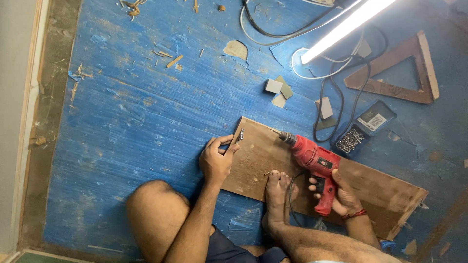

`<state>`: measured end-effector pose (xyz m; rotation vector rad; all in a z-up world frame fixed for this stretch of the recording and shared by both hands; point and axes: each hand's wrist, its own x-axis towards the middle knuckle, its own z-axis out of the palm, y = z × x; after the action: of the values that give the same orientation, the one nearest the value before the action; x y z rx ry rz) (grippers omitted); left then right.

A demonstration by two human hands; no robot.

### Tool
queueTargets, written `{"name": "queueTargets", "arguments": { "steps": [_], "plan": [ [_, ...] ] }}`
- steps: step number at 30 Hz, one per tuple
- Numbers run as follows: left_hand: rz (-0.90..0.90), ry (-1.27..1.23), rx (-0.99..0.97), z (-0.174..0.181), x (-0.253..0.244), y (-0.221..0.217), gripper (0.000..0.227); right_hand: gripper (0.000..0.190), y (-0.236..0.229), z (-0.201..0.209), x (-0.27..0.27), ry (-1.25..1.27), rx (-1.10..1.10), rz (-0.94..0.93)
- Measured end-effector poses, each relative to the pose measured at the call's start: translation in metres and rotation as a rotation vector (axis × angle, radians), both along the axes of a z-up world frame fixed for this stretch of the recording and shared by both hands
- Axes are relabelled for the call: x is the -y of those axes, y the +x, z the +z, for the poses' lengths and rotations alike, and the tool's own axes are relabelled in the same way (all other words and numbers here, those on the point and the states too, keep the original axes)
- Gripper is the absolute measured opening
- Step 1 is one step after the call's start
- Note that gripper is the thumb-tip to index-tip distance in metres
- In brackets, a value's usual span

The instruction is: Drilling holes and installing hardware onto a wooden board.

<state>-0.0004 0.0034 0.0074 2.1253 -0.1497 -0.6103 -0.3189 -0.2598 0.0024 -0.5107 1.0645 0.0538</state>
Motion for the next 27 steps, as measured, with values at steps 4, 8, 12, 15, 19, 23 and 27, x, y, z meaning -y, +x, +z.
{"name": "queueTargets", "arguments": {
  "steps": [4, 8, 12, 15, 19, 23, 27],
  "plan": [
    [0.000, 0.015, 0.004, 0.004, 0.000, 0.001, 0.029, 0.059, -0.026, -0.028, 0.014, 0.139, 0.095, 0.019],
    [0.014, 0.023, -0.018, 0.005, 0.000, 0.001, 0.028, 0.056, -0.031, -0.028, 0.014, 0.152, 0.072, 0.009],
    [0.001, 0.003, 0.001, 0.005, -0.002, 0.001, 0.025, 0.057, -0.011, 0.005, 0.016, 0.058, 0.130, 0.011],
    [-0.014, 0.001, 0.020, 0.003, -0.003, 0.001, 0.025, 0.056, 0.021, 0.058, 0.026, -0.180, 0.120, 0.130],
    [-0.028, 0.005, 0.062, 0.001, -0.003, 0.000, 0.026, 0.054, 0.088, 0.142, 0.016, -0.639, -0.172, 0.420],
    [0.003, -0.014, 0.052, 0.004, -0.004, 0.001, 0.026, 0.048, 0.124, 0.182, 0.004, -0.843, -0.216, 0.641],
    [0.015, -0.031, 0.053, 0.002, -0.005, 0.001, 0.029, 0.056, 0.168, 0.214, -0.014, -1.101, -0.337, 0.949]
  ]
}}
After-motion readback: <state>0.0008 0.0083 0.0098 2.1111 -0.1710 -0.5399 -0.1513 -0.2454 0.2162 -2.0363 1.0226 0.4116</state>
